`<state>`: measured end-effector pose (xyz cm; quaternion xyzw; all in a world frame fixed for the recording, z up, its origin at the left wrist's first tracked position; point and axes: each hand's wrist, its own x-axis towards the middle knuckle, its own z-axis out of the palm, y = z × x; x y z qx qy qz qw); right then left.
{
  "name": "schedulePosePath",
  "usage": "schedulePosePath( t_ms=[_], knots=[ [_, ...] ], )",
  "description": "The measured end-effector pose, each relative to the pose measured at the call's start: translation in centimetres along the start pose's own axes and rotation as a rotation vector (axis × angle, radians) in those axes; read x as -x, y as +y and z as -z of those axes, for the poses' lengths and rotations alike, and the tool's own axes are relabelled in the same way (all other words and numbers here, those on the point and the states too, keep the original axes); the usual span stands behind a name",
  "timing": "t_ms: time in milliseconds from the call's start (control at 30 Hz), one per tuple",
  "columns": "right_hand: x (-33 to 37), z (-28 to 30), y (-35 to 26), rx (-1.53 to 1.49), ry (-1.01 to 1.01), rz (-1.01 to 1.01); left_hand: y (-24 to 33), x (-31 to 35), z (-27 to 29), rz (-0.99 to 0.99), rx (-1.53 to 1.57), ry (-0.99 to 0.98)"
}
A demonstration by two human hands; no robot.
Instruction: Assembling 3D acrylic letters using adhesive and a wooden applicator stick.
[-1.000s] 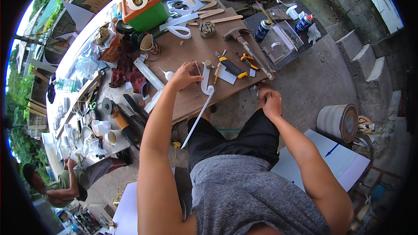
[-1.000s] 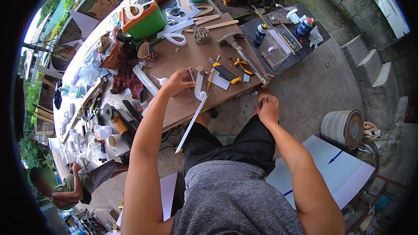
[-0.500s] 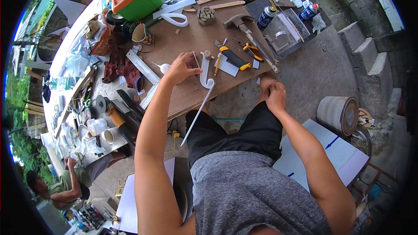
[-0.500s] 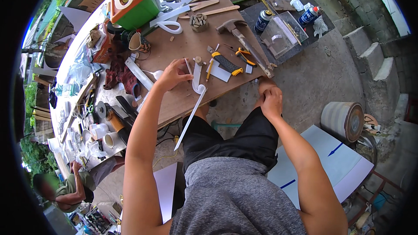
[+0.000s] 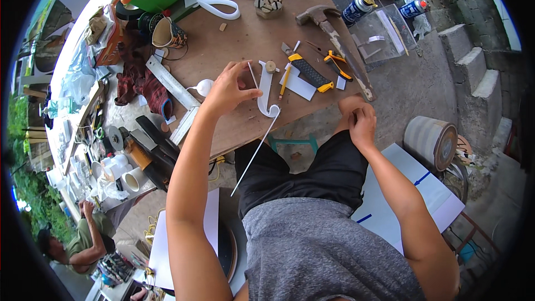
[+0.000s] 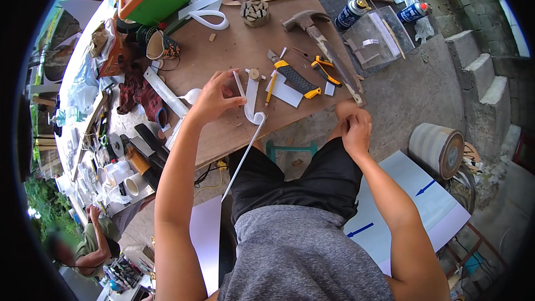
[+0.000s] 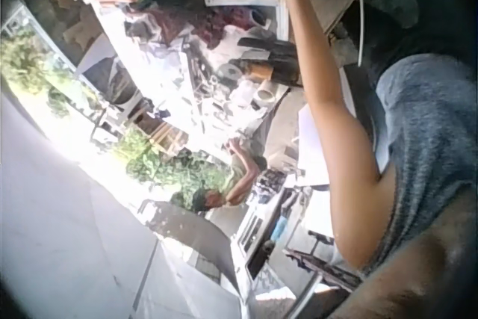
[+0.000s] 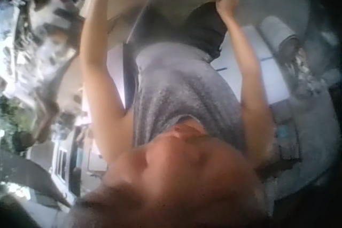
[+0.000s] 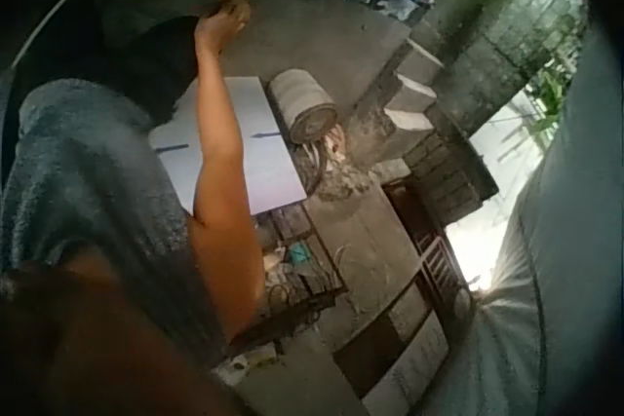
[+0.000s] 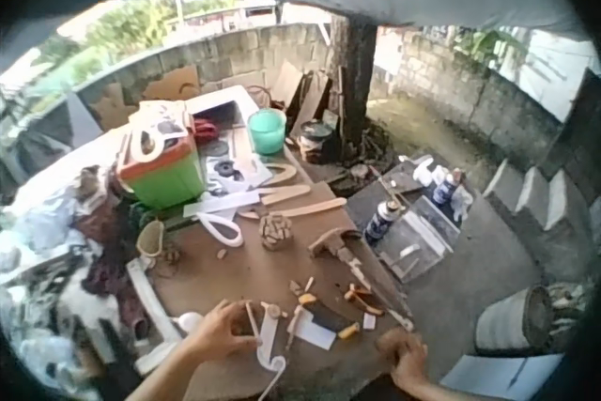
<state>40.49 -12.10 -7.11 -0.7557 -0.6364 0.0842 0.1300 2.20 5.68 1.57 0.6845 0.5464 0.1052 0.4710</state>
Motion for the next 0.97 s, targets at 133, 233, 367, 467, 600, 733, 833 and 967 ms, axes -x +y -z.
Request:
schedulePosePath(
  t_ms=[133,233,367,467,600,733,833,967],
  knots=[
    [-0.28,0.04,0.1,0.018,-0.002,0.004,0.17,0.11,-0.17,0.005,0.02,0.008],
    [-0.53,0.23,0.0,0.039,-0.026,0.004,0.23,0.13,-0.13,0.024,0.025,-0.008],
    [-0.6,0.17,-0.12,0.047,-0.02,0.02,0.36,0.32,-0.06,0.029,0.033,0.0],
    [-0.52,0.03,0.12,0.031,-0.021,0.01,0.43,0.25,-0.1,0.026,0.034,0.002],
    [-0.7,-0.01,0.02,0.033,-0.033,0.01,0.38,0.19,0.03,0.028,0.028,0.007],
    [-0.76,0.2,0.2,0.041,-0.032,-0.001,0.7,0.06,-0.08,0.037,0.038,0.004],
    [-0.81,0.51,0.22,0.038,-0.021,0.008,0.46,-0.08,-0.17,-0.008,0.053,0.017],
    [-0.36,-0.32,0.54,0.034,-0.046,-0.035,-0.12,-0.15,-0.28,0.027,0.051,0.007]
  ],
)
